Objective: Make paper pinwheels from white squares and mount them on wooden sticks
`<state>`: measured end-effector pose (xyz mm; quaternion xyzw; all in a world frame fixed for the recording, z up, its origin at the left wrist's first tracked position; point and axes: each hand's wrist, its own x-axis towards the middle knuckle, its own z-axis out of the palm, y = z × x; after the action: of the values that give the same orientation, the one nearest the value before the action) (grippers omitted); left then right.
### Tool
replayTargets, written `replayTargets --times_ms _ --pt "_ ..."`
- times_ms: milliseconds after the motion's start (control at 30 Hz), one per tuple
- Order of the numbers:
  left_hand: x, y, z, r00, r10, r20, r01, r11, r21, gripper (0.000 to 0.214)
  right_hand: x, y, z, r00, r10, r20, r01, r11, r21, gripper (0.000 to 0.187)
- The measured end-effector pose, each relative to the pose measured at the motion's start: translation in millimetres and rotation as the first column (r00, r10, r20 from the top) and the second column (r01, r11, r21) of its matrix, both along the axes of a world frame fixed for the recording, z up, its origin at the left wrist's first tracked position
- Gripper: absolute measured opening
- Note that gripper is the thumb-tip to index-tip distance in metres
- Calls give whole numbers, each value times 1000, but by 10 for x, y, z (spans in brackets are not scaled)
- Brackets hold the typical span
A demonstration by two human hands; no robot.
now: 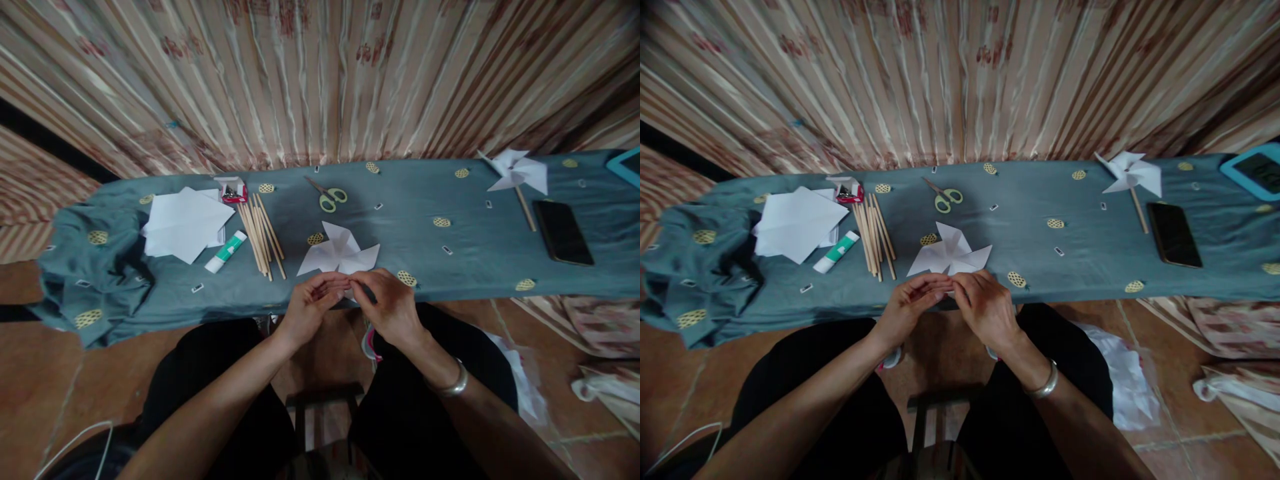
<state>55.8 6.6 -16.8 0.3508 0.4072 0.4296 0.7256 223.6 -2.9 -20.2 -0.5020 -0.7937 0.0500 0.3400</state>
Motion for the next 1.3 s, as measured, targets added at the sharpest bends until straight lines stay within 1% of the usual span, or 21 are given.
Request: replayTargets --times_ms 133,200,367,433,500,567,633,667,767,867,1000,1067,1133,1200,1300 --pt "-35 -15 9 1000 9 16 -9 1000 -3 26 -26 -6 24 998 2 -57 -4 1000 -29 11" --pt "-45 -22 1 1000 10 6 -10 1000 0 26 -40 0 31 998 13 -59 -14 1000 -16 10" --pt "-60 -66 -11 1000 16 21 -16 1000 9 26 -87 23 25 992 96 -77 -92 995 46 12" --pt "-70 -84 9 1000 11 24 -11 1000 1 28 -102 29 20 986 101 -133 -100 995 17 14" --pt "-87 -89 37 1000 7 19 -7 1000 -10 29 -104 40 20 967 55 -248 -76 994 -75 12" --pt "-112 -76 59 1000 17 15 -17 1000 -20 30 -87 67 25 912 -51 -406 -43 975 -219 8" --pt "-146 -49 64 999 47 4 -47 999 -22 31 -47 117 29 816 -167 -554 -40 939 -341 4" --pt "-166 -34 62 998 68 -4 -68 997 -22 31 -18 151 29 764 -212 -610 -48 923 -382 2" --pt "-227 -10 53 991 131 -2 -131 989 -64 30 96 272 19 641 -299 -707 -50 903 -427 6" --pt "-280 -57 66 978 208 35 -197 961 -193 31 217 386 3 585 -341 -736 -22 900 -435 13" --pt "-304 -197 100 948 316 43 -278 886 -371 33 312 463 -29 584 -346 -735 0 904 -427 17" --pt "-284 -243 106 940 340 34 -292 852 -434 33 327 475 -58 586 -341 -736 -6 906 -424 16" --pt "-240 -241 102 937 347 38 -290 833 -471 30 337 492 -94 604 -338 -722 -2 905 -425 14" --pt "-179 -189 94 937 346 52 -279 828 -487 24 357 536 -129 652 -334 -681 26 908 -419 14" --pt "-83 -71 79 942 328 73 -250 829 -500 7 406 670 -177 752 -326 -574 99 915 -391 15"
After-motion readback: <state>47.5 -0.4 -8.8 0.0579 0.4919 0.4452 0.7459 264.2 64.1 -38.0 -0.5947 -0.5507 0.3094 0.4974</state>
